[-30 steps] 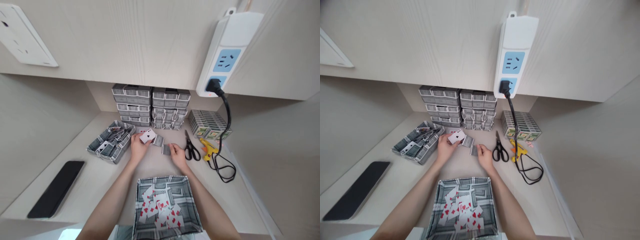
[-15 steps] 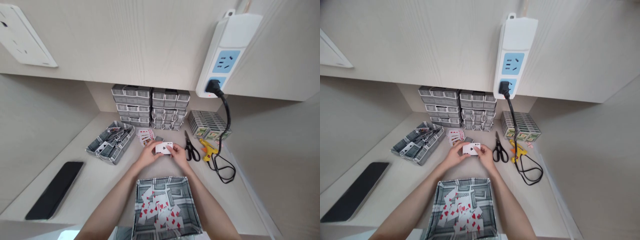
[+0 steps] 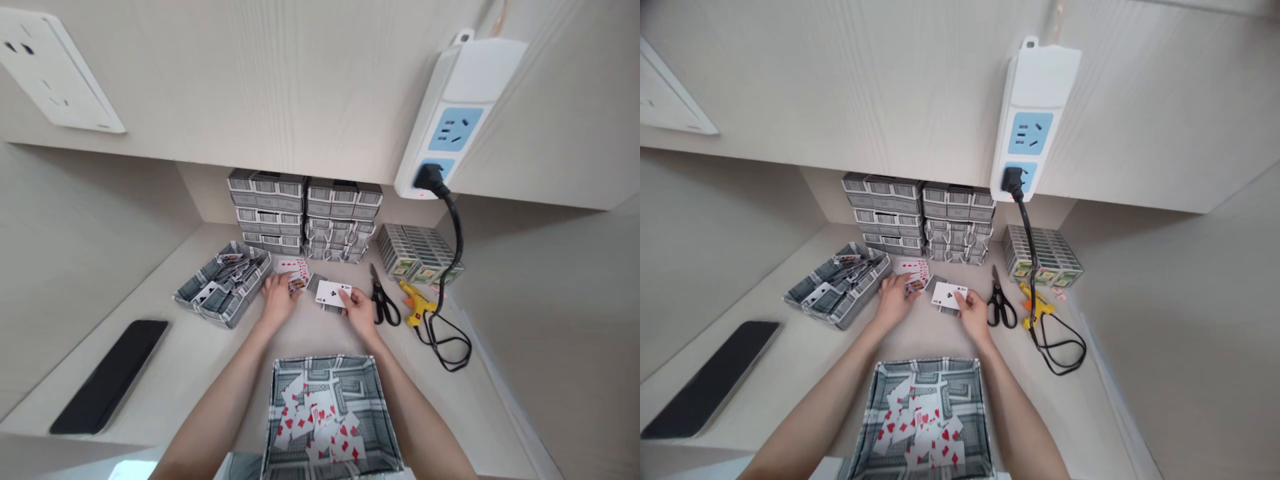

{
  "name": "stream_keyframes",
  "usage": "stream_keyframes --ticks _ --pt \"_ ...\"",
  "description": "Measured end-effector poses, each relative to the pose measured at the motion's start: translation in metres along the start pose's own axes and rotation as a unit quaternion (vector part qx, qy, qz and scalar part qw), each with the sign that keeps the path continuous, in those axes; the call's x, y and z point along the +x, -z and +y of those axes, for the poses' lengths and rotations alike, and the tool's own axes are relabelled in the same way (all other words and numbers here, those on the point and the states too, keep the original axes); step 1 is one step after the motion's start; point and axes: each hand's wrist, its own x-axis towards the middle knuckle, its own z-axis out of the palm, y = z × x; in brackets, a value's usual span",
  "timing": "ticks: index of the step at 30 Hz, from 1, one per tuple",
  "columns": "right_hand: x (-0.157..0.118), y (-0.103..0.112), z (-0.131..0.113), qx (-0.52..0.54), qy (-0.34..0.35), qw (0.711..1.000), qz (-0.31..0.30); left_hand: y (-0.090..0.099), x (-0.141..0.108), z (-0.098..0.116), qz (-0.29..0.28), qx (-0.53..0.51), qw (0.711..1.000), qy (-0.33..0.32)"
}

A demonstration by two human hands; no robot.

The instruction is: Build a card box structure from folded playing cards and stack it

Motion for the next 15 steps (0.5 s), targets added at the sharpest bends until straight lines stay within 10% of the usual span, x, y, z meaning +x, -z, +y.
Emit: stream_keyframes --ticks 15 --pt "-0.004 -0.003 -0.005 0.076 -0.013 0.995 -0.067 0.003 0.002 0.012 0.138 -0.285 0.949 0.005"
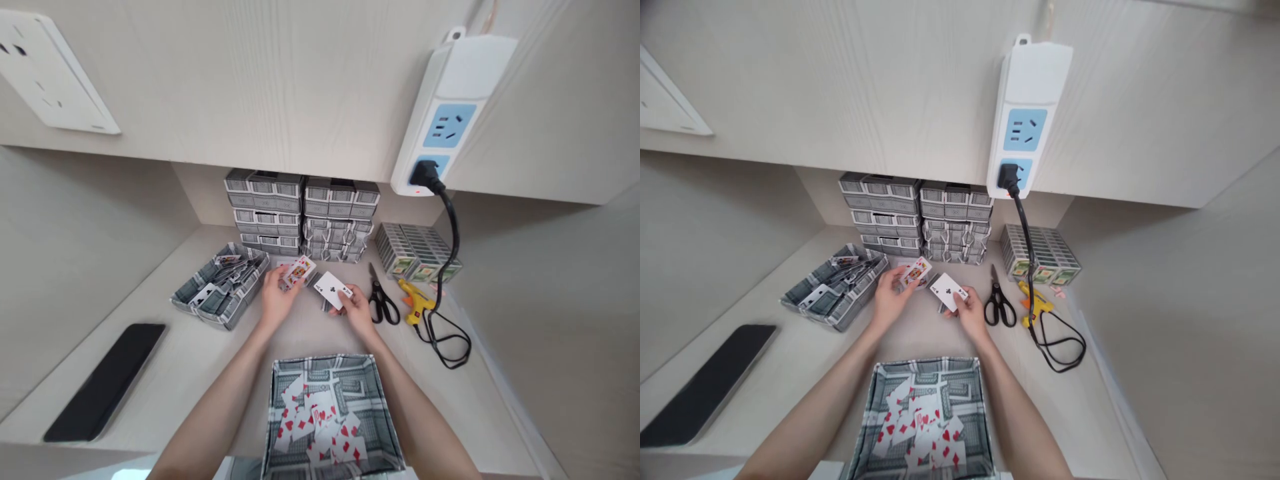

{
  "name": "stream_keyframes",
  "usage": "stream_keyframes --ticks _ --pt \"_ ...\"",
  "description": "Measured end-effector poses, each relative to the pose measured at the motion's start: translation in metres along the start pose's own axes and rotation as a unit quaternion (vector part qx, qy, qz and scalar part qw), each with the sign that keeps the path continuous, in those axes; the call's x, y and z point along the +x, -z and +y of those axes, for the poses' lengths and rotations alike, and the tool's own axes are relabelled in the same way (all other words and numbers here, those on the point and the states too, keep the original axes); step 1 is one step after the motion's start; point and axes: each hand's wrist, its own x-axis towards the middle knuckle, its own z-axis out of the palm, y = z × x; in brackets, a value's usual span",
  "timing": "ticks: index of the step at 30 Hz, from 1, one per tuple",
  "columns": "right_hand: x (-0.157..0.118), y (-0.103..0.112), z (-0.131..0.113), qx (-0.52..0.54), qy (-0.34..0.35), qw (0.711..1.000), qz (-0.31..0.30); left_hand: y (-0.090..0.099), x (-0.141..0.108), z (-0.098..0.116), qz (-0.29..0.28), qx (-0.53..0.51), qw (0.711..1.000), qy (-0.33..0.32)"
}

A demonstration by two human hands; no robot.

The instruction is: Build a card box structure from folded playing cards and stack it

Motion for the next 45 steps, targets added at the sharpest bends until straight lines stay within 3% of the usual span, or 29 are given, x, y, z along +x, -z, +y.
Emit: stream_keyframes --ticks 3,7,14,19,25,31,34,41,45 --pt "-0.001 -0.003 -0.001 0.007 -0.015 0.999 -0.048 -0.006 -0.012 0.014 -0.102 -0.042 0.993 -0.047" --pt "-0.002 -0.003 -0.002 0.03 -0.015 0.998 -0.052 -0.01 -0.025 0.028 -0.206 -0.011 0.974 -0.095" --pt "-0.004 -0.002 -0.006 0.029 -0.032 0.996 -0.084 -0.009 -0.024 0.027 -0.19 0.034 0.977 -0.089" --pt "-0.003 -0.005 -0.001 0.015 -0.023 0.999 -0.034 -0.007 -0.023 0.027 -0.212 0.017 0.973 -0.094" --pt "0.0 -0.006 0.003 0.016 -0.018 1.0 -0.007 -0.01 -0.018 0.02 -0.191 -0.08 0.977 0.046" --pt "0.004 -0.003 0.006 0.043 -0.029 0.998 0.02 -0.018 -0.019 0.014 -0.267 -0.205 0.929 0.155" --pt "0.005 -0.002 0.007 0.04 -0.027 0.999 0.02 -0.019 -0.02 0.014 -0.304 -0.211 0.915 0.159" --pt "0.0 -0.005 0.005 0.002 -0.016 0.999 -0.029 -0.014 -0.016 0.015 -0.312 -0.187 0.921 0.138" --pt "0.0 -0.005 0.008 -0.017 -0.003 1.0 -0.018 -0.015 -0.017 0.013 -0.318 -0.186 0.92 0.134"
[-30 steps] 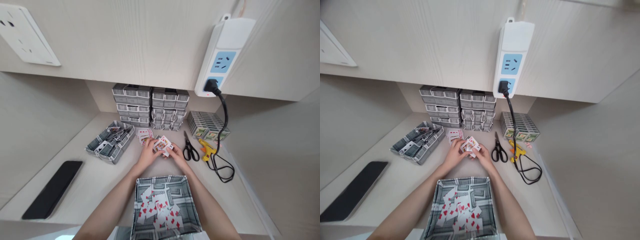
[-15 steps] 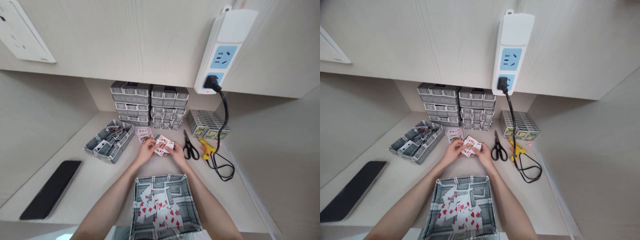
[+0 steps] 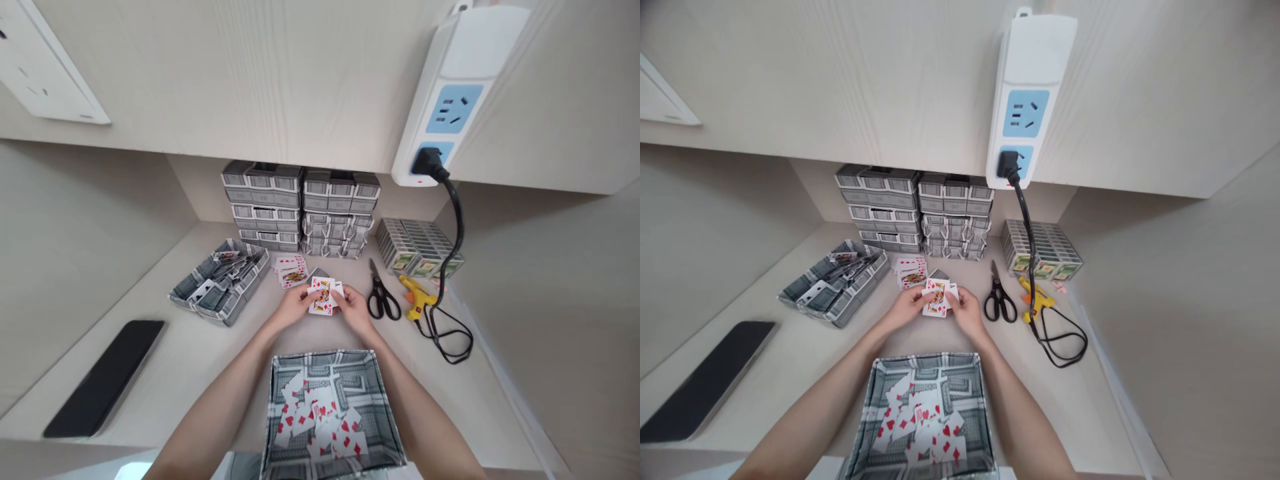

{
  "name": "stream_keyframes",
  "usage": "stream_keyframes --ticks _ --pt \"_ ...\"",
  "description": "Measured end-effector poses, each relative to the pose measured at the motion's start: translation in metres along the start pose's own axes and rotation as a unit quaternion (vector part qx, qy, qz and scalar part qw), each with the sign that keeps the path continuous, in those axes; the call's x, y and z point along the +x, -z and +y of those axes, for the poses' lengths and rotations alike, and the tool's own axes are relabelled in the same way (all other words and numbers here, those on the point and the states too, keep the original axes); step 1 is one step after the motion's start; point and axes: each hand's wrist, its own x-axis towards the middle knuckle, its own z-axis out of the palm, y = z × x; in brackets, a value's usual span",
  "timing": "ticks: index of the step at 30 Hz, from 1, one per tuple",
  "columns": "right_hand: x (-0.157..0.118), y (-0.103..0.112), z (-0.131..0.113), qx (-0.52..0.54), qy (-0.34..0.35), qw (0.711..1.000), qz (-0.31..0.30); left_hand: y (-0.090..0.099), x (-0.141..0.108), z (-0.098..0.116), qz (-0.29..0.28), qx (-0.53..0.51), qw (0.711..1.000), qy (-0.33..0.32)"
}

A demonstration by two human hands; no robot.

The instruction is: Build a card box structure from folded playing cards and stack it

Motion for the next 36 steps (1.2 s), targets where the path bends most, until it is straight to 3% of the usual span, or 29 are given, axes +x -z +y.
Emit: stream_keyframes --ticks 4,10,18,23,28,36 --pt "0.001 -0.001 0.003 -0.015 0.01 1.0 0.009 0.0 0.002 -0.002 0.03 0.04 0.999 -0.003" --pt "0.0 -0.001 -0.001 -0.007 -0.015 1.0 0.011 0.0 0.0 0.004 0.02 0.011 1.0 0.004" --pt "-0.001 -0.002 0.003 -0.097 -0.011 0.993 0.063 -0.001 -0.003 0.01 0.038 0.021 0.999 0.029" --pt "-0.002 -0.002 0.001 -0.094 -0.013 0.994 0.046 0.001 -0.001 0.006 0.02 0.0 0.999 0.038" --pt "-0.004 -0.002 -0.007 -0.022 -0.006 1.0 -0.013 0.002 0.002 0.003 0.051 -0.014 0.998 0.042" --pt "0.002 0.003 0.0 -0.003 -0.014 1.0 0.0 0.003 0.002 0.003 0.024 -0.012 0.998 0.062"
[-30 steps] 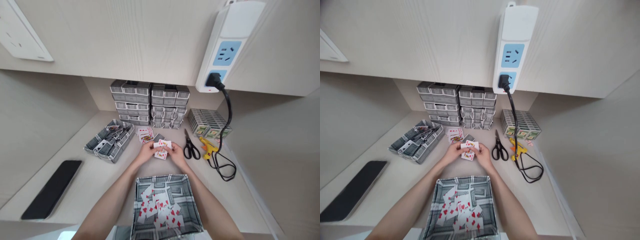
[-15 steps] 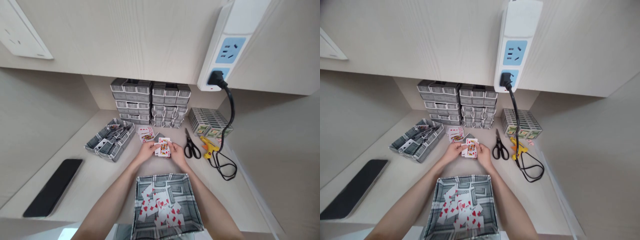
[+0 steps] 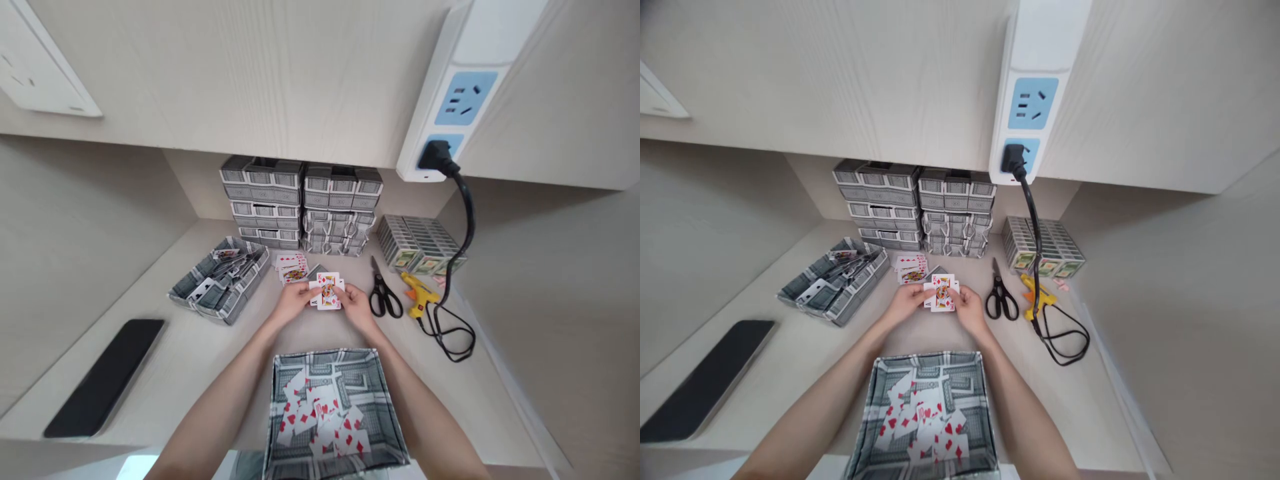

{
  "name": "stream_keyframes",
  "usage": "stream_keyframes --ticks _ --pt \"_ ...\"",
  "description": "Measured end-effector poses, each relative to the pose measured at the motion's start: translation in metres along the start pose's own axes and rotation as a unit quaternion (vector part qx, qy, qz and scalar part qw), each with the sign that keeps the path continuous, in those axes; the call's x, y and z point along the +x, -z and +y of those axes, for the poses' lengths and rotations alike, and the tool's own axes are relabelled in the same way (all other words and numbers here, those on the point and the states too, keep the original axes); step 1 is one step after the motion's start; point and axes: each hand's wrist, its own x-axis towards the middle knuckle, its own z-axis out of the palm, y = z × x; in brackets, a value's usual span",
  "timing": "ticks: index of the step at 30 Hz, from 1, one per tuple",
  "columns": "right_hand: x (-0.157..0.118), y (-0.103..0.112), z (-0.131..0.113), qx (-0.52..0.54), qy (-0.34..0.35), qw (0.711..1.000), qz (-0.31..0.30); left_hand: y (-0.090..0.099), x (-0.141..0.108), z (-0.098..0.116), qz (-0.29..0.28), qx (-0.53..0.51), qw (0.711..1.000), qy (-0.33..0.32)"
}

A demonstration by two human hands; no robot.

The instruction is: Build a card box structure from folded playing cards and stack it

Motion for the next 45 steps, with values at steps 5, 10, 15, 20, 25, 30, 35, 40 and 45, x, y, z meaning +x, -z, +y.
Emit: stream_keyframes --ticks 5,10,15,20,25,30,35,40,45 --pt "0.0 0.001 0.0 -0.017 -0.007 1.0 -0.004 0.0 0.002 -0.005 0.007 -0.001 1.0 -0.018" --pt "0.001 0.001 0.001 0.006 -0.009 1.0 -0.011 0.0 0.002 -0.007 -0.019 -0.036 0.999 -0.005" --pt "0.002 0.003 0.004 -0.002 -0.018 1.0 -0.012 0.0 0.003 -0.009 -0.032 -0.069 0.997 0.008" --pt "0.001 0.002 0.0 -0.016 -0.013 1.0 -0.009 0.0 0.004 -0.011 -0.035 -0.077 0.996 -0.003" --pt "0.0 0.0 -0.004 -0.014 -0.006 1.0 -0.009 0.0 0.003 -0.008 -0.031 -0.073 0.997 -0.002" --pt "-0.001 0.0 -0.006 -0.009 -0.012 1.0 -0.009 0.001 0.002 -0.007 -0.031 -0.063 0.998 0.0" --pt "-0.001 -0.001 -0.007 0.012 -0.019 1.0 -0.018 0.001 0.002 -0.008 -0.033 -0.056 0.998 -0.005" --pt "-0.001 0.0 -0.007 0.013 -0.023 0.999 -0.02 0.002 0.002 -0.009 -0.035 -0.051 0.998 0.001" --pt "-0.001 0.001 -0.006 0.012 -0.026 0.999 -0.022 0.001 0.001 -0.006 -0.046 -0.074 0.996 0.01"
